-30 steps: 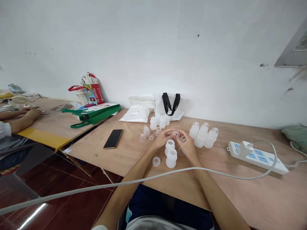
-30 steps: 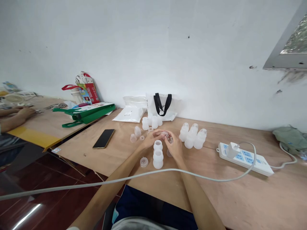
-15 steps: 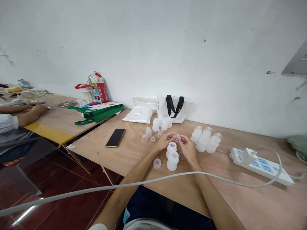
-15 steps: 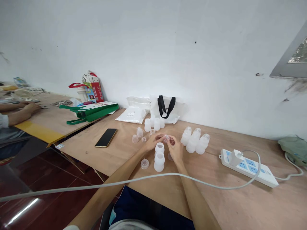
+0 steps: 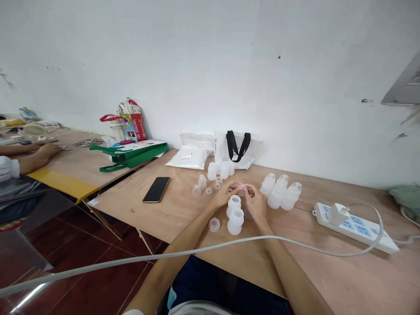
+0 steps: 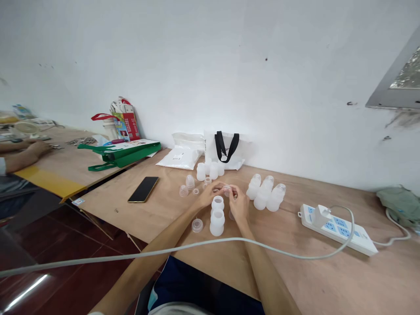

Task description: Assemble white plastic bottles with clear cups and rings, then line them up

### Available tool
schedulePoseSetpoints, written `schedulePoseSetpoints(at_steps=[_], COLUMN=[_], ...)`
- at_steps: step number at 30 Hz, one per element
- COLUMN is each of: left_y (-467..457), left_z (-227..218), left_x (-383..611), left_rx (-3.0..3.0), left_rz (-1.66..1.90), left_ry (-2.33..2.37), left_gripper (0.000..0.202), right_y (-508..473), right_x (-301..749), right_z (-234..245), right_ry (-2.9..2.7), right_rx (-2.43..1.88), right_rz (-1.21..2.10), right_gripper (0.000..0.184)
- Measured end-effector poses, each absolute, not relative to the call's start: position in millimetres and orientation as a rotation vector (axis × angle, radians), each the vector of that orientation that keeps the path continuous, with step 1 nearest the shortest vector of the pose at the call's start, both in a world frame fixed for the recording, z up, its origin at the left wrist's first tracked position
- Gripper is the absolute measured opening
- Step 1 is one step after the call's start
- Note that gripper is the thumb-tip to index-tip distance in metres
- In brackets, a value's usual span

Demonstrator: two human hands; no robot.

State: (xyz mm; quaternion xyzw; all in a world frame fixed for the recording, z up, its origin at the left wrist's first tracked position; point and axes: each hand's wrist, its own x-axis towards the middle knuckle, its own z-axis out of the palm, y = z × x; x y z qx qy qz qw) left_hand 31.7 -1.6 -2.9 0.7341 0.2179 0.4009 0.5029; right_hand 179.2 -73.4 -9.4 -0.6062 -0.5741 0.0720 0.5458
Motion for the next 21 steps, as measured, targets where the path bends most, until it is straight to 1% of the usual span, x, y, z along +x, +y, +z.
schedulePoseSetpoints(at_steps=[6, 11, 15, 21], left_y=[-2.4, -2.3, -0.4, 3.7], left_z=[-3.7, -2.9, -6.2, -11.1], left_x=[33.4, 30.1, 30.6, 28.0], left_rx=[1.718, 1.73, 1.739, 1.791], left_rz=[0.961, 0.992, 0.959, 0.948], left_ry=[0.497, 0.516, 0.554, 0.639], left_gripper=[0.035, 0.035, 0.037, 0.025], right_y=[-71.3, -70.7, -68.1, -66.4], right_x=[185.7, 183.8, 188.0, 189.4], right_z=[-11.7, -10.8, -15.5, -19.0], right_ry=[-1.301, -1.377, -1.346, -1.306], right_rx=[-1.4, -1.402, -1.376, -1.323], right_rz=[0.231, 0.253, 0.292, 0.409], right_gripper=[0.046, 0.041, 0.042, 0.038])
